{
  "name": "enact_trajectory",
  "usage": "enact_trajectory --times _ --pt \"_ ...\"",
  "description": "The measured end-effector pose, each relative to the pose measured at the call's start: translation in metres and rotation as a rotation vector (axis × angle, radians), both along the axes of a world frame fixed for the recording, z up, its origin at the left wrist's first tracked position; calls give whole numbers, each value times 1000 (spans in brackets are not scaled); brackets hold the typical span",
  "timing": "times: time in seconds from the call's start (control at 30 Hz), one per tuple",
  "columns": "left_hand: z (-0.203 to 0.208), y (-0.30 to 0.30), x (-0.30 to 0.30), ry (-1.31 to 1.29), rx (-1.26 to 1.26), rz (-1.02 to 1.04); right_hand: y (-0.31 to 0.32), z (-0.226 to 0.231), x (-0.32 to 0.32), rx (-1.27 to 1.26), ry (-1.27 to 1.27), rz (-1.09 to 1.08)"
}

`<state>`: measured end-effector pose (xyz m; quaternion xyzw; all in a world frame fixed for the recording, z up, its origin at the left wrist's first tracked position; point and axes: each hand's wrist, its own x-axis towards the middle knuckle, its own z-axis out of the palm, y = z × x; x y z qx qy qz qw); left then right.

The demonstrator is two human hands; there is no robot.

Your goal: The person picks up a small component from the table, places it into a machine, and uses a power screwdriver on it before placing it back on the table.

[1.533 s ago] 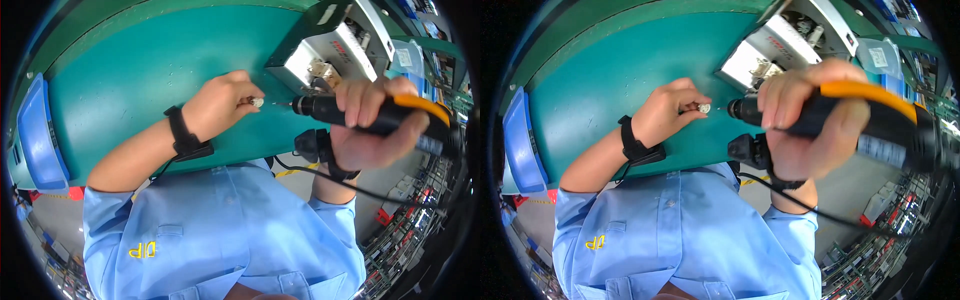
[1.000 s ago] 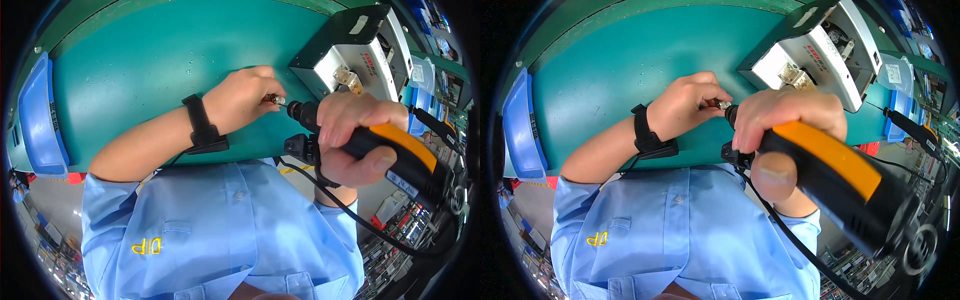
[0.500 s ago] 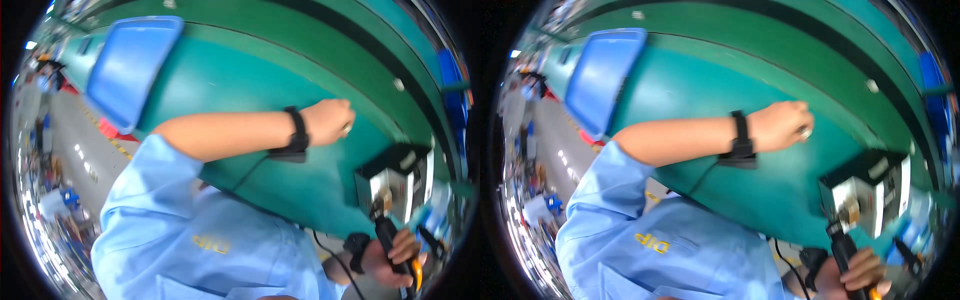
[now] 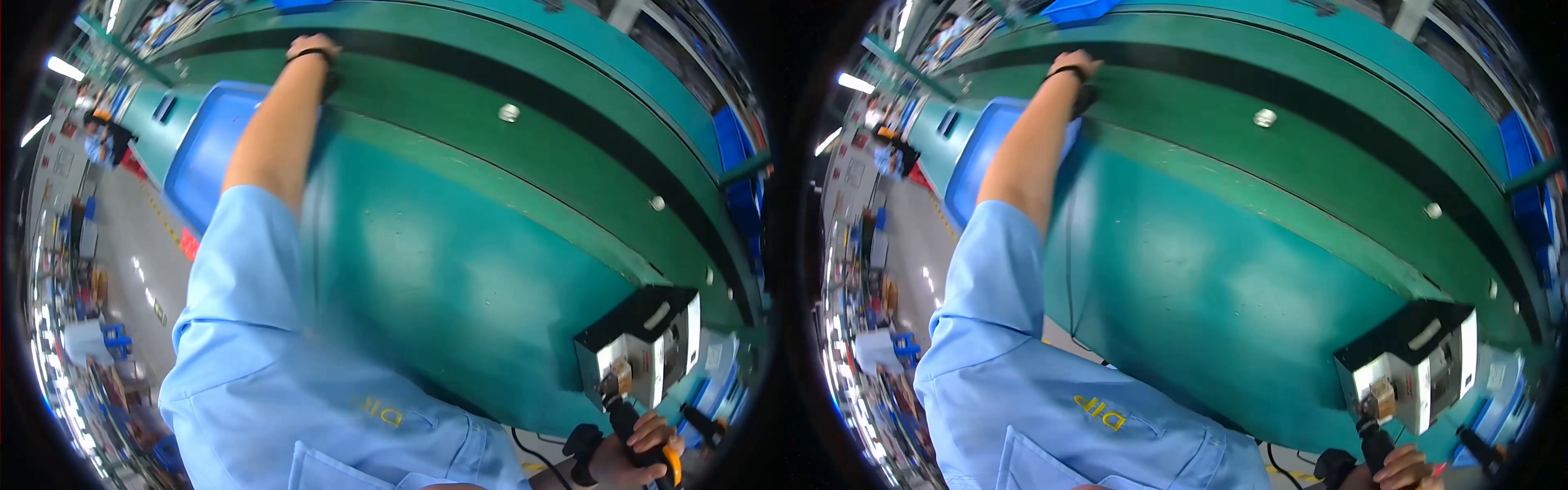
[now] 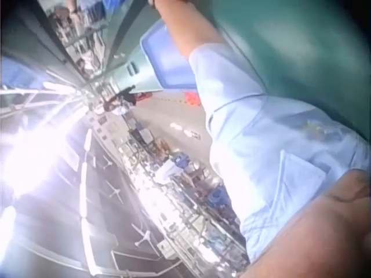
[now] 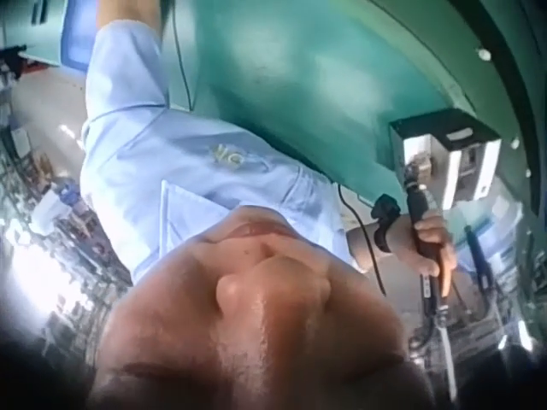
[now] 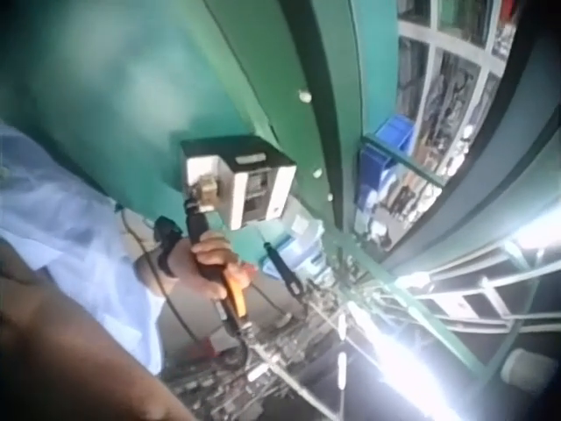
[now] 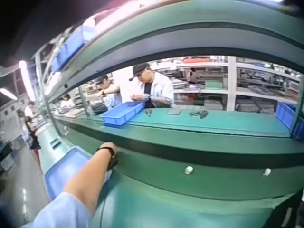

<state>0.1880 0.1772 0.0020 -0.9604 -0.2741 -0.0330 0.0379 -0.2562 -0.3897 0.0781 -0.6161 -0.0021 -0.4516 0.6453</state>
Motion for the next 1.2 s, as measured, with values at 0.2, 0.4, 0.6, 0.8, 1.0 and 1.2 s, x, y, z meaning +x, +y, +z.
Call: enact_trajectory --times 0.2,0.4,0.6,0.8,1.0,1.2 --pt "-20 53 25 442 484 -543 -2 14 -5 -45 -17 136" --pt "11 -219 -122 10 -907 -967 -24 18 -3 -68 -98 75" --pt "7 -368 -309 299 -1148 -1378 -32 14 -2 -16 -81 143" --pt "-21 -393 -345 338 -1204 -1472 -32 3 0 -13 -8 215" --pt "-35 -388 -350 310 -1289 -1424 -34 2 16 -70 30 452" --pt "-38 -394 -350 231 -1290 -1431 -46 14 28 131 159 481"
